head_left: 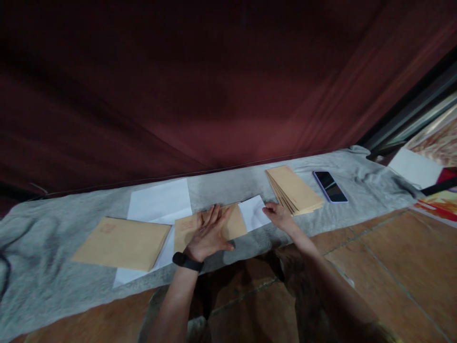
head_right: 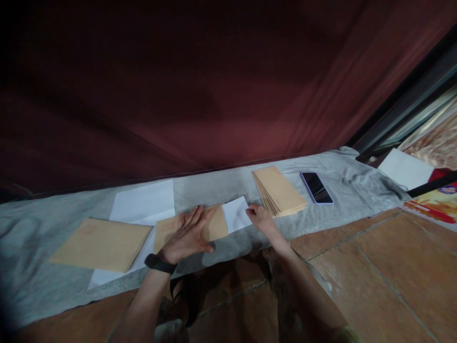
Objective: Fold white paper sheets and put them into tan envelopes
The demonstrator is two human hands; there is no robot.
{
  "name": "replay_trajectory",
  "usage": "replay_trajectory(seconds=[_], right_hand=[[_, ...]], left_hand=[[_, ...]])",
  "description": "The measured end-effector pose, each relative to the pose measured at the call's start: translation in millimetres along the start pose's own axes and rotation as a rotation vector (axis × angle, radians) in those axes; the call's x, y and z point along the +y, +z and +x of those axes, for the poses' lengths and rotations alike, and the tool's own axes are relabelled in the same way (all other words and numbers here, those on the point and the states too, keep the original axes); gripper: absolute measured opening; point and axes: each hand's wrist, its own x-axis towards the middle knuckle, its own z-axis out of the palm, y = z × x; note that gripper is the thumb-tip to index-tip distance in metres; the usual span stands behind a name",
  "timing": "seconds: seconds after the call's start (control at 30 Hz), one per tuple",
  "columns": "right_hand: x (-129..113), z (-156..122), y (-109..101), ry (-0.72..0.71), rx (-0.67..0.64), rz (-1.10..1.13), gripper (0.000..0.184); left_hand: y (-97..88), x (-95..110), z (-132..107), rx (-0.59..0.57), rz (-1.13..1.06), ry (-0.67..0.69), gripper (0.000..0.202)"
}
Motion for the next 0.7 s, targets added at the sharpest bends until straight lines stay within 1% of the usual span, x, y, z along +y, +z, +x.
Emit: replay_trajectory(seconds=[0.17,0.27,0.4,0.57,0.7], right_hand=[[1.2,-1.3,-1.8,-0.02,-0.007,-0.024,0.023],[4.7,-1.7,-0.1,-0.024,-0.008,-0.012,0.018],[10.5,-1.4,3.4,-0.023,0.012,0.087,0.011],[7.5,-2.1,2.9,0.055,-0.026,0.19,0.004],[-0.1,-3.7,1.6,0.129,-0.082,0.242,0.004]], left_hand=[[0.8,6.2,8.0,-0.001,-0.02,0.01,0.124],[0.9,7.8,10.8,0.009,-0.025,0.013,0.127],[0.8,9.7,12.2,0.031,-0.018,0.015,0.132],[-2.8,13.8,12.4,0.049,-0.019,0.028,0.129],[-4.5,15.5,12.2,0.05,-0.03,0.031,0.126]])
